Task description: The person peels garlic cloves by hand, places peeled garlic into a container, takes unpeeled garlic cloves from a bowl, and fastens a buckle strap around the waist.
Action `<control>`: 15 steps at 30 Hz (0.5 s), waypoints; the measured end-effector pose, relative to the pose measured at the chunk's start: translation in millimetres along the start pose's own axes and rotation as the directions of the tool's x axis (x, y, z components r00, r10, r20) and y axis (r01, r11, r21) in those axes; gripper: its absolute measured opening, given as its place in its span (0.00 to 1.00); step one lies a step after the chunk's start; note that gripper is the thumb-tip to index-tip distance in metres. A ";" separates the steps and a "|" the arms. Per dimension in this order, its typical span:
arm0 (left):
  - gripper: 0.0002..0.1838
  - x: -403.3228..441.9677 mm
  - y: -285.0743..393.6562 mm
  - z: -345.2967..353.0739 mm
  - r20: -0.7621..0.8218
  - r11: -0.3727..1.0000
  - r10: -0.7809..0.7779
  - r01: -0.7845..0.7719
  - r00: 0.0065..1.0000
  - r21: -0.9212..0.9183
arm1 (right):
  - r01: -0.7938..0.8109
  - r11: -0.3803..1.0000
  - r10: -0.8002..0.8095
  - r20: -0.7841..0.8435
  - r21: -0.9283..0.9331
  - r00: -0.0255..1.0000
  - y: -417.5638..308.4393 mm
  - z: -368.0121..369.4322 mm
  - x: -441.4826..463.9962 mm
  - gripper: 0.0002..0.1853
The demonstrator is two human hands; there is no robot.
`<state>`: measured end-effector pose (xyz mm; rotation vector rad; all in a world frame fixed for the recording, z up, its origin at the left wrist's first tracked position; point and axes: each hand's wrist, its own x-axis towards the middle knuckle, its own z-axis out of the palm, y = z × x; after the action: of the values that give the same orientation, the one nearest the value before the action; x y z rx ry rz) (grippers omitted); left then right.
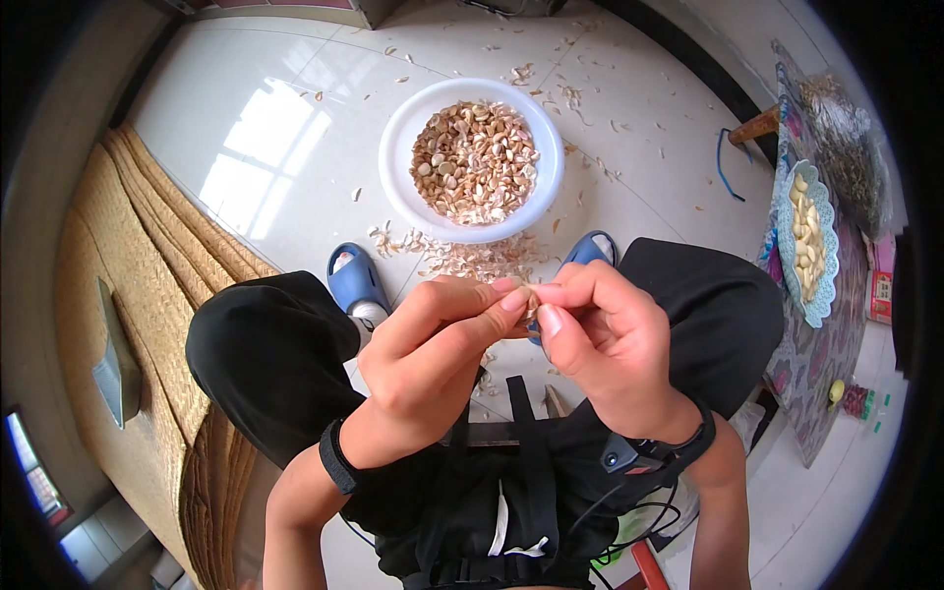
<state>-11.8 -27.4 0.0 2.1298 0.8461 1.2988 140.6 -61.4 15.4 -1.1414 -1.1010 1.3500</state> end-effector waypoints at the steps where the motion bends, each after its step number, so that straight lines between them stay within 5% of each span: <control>1: 0.16 -0.3 -0.1 0.6 -0.004 1.000 0.002 -0.002 1.000 0.002 | 0.027 1.000 -0.027 -0.003 -0.015 1.000 3.4 0.4 -0.4 0.04; 8: 0.16 -0.9 3.6 2.9 -0.004 0.994 -0.099 0.099 0.995 -0.038 | 0.236 0.948 -0.240 0.003 -0.213 0.971 13.9 -1.1 0.0 0.04; 15: 0.16 1.3 1.7 2.0 -0.016 0.994 -0.102 0.101 0.995 -0.031 | 0.176 0.975 -0.174 0.023 -0.135 0.984 5.6 -1.9 3.1 0.04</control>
<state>-9.1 -27.8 1.1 2.0277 0.9242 1.2718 141.6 -58.7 9.4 -1.1081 -1.2880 1.1598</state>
